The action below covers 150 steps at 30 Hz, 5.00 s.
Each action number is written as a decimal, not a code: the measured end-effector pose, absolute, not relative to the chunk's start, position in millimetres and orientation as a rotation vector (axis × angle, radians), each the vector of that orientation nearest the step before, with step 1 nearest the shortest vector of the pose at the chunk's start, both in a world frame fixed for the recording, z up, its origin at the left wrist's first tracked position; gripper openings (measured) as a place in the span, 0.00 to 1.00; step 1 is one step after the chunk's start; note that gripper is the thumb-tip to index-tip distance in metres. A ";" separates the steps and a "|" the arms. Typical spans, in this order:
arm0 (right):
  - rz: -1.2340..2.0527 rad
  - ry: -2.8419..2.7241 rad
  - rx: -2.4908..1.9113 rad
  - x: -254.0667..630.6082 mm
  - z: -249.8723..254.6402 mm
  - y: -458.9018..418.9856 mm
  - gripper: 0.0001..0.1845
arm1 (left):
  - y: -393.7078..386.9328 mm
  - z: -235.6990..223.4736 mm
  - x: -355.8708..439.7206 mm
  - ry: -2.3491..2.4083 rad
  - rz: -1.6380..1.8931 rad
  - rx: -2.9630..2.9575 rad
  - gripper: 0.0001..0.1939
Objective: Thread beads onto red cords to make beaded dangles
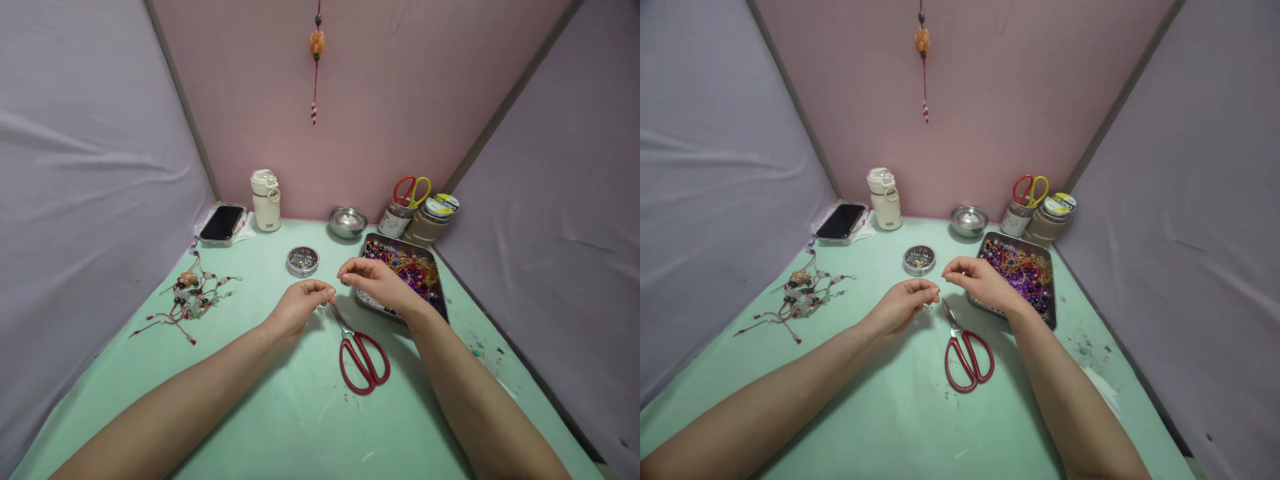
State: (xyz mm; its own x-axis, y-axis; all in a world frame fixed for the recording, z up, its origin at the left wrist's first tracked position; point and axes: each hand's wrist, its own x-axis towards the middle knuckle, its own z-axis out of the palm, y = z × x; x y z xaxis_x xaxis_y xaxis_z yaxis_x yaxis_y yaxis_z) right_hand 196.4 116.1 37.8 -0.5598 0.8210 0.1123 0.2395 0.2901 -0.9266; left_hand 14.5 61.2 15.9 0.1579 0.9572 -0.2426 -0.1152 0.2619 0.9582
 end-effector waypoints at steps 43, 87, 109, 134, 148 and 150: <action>1.276 -1.982 -0.945 197.3 36.9 116.6 0.12 | 61.9 15.6 14.0 1.137 0.955 1.004 0.14; 0.734 -2.255 -1.279 228.7 49.3 128.9 0.08 | 66.4 8.1 16.0 1.159 1.103 1.006 0.16; 0.424 -2.610 -1.907 246.4 21.6 148.2 0.07 | 68.9 9.8 17.1 1.218 1.127 0.964 0.17; 0.264 -2.546 -1.684 227.5 39.2 129.9 0.10 | 69.5 7.4 15.8 1.186 1.150 0.976 0.16; 1.674 -1.345 -0.965 186.2 21.5 123.1 0.14 | 68.2 14.7 13.0 1.092 1.199 0.997 0.14; 1.730 -1.275 -0.956 184.6 22.0 121.9 0.15 | 67.6 15.1 12.8 1.082 1.198 0.996 0.13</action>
State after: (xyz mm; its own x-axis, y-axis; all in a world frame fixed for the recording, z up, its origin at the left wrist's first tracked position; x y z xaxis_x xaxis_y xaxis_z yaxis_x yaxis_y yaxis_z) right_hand 184.6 121.9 22.0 -0.4226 0.8977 -0.1244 -0.1469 -0.2033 -0.9680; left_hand 12.8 67.6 15.1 0.0438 0.9937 -0.1028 -0.2030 0.1096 0.9730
